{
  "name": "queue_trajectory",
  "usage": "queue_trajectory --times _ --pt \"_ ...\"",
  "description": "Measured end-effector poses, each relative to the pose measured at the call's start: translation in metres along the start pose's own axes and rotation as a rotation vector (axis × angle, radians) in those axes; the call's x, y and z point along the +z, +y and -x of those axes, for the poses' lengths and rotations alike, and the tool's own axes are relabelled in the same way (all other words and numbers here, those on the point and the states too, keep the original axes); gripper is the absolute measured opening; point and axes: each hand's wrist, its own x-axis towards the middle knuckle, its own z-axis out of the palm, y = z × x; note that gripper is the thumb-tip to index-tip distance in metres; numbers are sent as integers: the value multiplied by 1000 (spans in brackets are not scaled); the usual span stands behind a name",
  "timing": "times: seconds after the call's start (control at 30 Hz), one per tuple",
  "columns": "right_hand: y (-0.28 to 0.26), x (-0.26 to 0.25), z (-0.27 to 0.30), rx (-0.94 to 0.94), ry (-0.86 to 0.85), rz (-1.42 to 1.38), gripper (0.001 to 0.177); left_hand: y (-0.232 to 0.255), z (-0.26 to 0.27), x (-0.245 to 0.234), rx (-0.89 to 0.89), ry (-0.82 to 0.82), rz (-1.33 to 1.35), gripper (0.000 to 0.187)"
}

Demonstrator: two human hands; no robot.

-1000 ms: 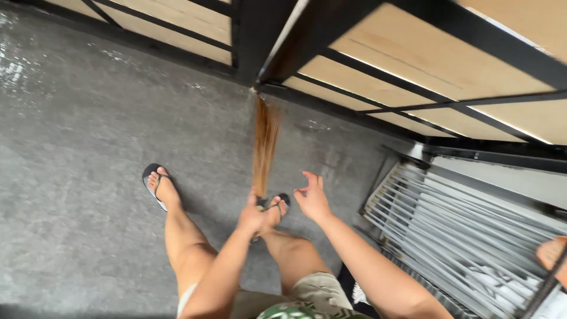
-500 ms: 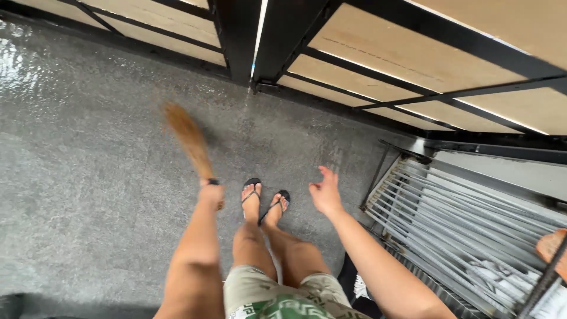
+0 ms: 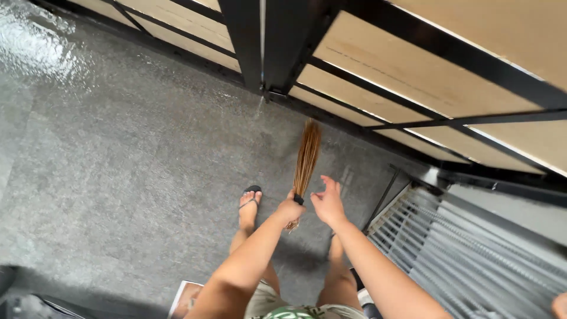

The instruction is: The person picks up a broom and sweeps water across the floor, then stops to pick up a fallen stick and place it back into the broom before continuing to sweep.

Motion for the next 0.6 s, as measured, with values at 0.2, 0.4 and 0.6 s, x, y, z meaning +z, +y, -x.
queue_trajectory --times 0.2,0.4,0.6 --pt "55 -89 22 -163 -95 102 64 -51 31 91 112 131 80 101" --pt "149 -163 22 -395 -221 242 64 -79 114 154 -119 353 100 104" --pt "160 -153 39 -385 -307 286 65 -159 107 227 -307 646 305 109"
